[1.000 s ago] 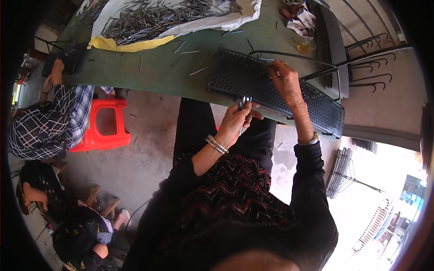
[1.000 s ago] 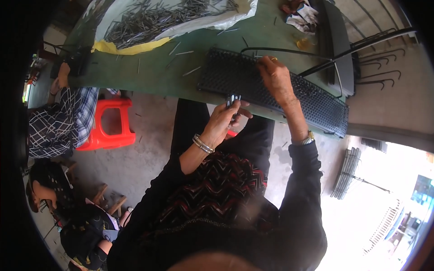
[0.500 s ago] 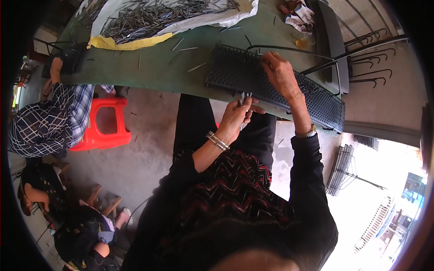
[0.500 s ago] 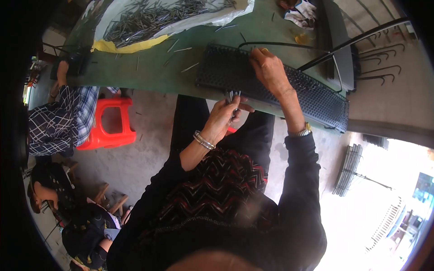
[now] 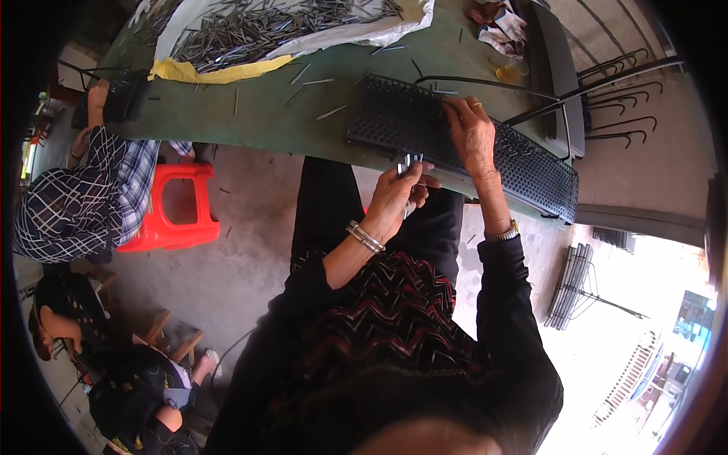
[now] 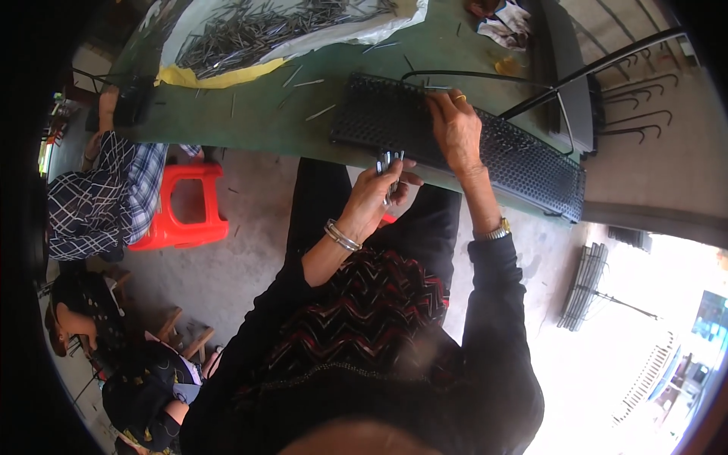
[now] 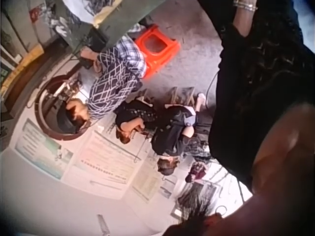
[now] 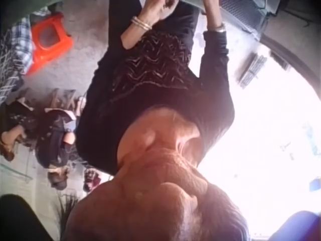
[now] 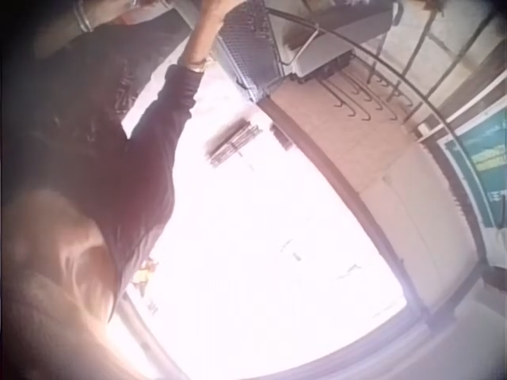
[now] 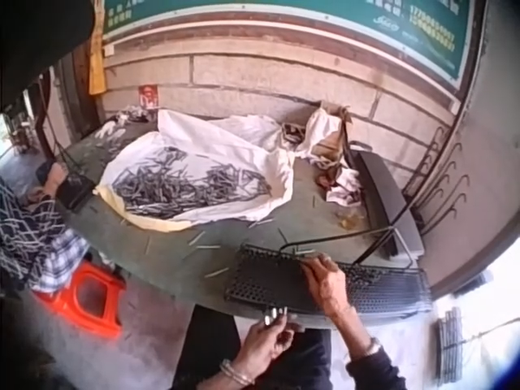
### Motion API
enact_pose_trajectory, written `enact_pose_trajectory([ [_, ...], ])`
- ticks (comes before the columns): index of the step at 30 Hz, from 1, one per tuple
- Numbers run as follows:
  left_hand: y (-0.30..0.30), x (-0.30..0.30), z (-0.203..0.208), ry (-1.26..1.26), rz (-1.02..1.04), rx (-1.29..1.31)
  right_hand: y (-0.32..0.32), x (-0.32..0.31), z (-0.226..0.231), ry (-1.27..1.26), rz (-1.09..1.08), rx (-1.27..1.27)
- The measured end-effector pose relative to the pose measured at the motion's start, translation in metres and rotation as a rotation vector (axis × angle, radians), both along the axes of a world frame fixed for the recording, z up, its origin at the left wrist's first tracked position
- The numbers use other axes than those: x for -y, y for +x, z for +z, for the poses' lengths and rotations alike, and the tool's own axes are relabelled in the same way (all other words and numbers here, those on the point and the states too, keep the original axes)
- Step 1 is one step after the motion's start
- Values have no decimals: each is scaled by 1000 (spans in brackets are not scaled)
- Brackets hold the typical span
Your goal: Inserting small metal pins into a perforated metal sheet.
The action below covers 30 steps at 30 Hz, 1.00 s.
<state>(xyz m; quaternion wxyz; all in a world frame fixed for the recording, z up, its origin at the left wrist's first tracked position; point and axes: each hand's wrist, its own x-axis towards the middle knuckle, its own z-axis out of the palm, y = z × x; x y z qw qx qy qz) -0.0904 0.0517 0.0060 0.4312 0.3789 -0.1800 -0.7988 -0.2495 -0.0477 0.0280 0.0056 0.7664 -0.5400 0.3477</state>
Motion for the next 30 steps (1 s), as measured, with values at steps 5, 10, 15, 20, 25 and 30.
enact_pose_trajectory([
  [5, 1, 1, -3, -28, 16, -24, 2, -3, 4, 94, -84, 27],
  [10, 0, 1, -1, -19, 15, -18, 3, -6, 3, 102, -106, 41],
  [15, 0, 2, -1, -10, 21, -16, 0, -9, -7, 136, -180, 103],
  [20, 0, 2, -1, -11, 20, -63, 2, -11, -4, 8, -174, -92],
  [25, 3, 3, 1, -35, 8, -83, 0, -38, 14, 399, 26, 237],
  [30, 0, 4, 2, -71, -51, -67, -4, -50, 32, 871, 250, 450],
])
